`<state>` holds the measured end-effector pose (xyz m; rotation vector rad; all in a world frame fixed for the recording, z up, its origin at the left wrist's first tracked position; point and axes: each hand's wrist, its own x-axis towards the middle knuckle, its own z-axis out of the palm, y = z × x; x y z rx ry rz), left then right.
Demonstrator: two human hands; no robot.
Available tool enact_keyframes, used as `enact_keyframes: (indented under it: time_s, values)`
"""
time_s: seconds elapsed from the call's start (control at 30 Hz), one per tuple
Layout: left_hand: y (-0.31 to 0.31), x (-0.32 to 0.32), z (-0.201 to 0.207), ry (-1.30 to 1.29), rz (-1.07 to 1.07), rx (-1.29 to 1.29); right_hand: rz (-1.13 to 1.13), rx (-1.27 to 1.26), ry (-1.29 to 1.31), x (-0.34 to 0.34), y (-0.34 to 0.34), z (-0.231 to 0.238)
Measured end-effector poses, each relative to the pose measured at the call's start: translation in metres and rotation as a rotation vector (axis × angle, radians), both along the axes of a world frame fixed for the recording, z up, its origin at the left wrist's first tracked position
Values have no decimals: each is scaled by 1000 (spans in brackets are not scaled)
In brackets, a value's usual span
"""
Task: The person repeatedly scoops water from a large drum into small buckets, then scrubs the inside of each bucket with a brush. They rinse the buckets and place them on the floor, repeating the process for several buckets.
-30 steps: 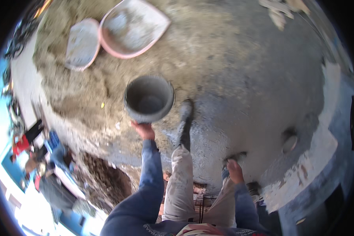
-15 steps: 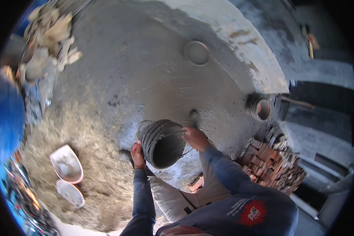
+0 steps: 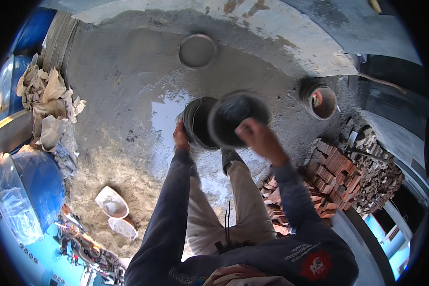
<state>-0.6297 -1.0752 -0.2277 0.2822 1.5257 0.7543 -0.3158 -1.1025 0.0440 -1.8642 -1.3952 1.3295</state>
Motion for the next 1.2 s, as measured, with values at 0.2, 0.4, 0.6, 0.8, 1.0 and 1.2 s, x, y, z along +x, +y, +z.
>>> enact_keyframes:
  time_s: [0.2, 0.4, 0.6, 0.8, 1.0, 1.2]
  values:
    - [49, -7, 16, -208, 59, -44, -7, -221, -580, 113, 87, -171]
    - [83, -16, 8, -430, -64, -27, 100, -275, -761, 192, 156, -345]
    - [99, 4, -10, -394, -58, -153, 91, -49, -884, 136, 158, -340]
    - [104, 29, -17, -477, -69, -191, -67, 47, -302, -108, 90, -187]
    - [114, 18, -33, -432, -162, -221, -604, -14, 3, -142, 93, -139]
    - [131, -7, -78, -708, -263, -264, -819, -297, 335, -81, 71, -40]
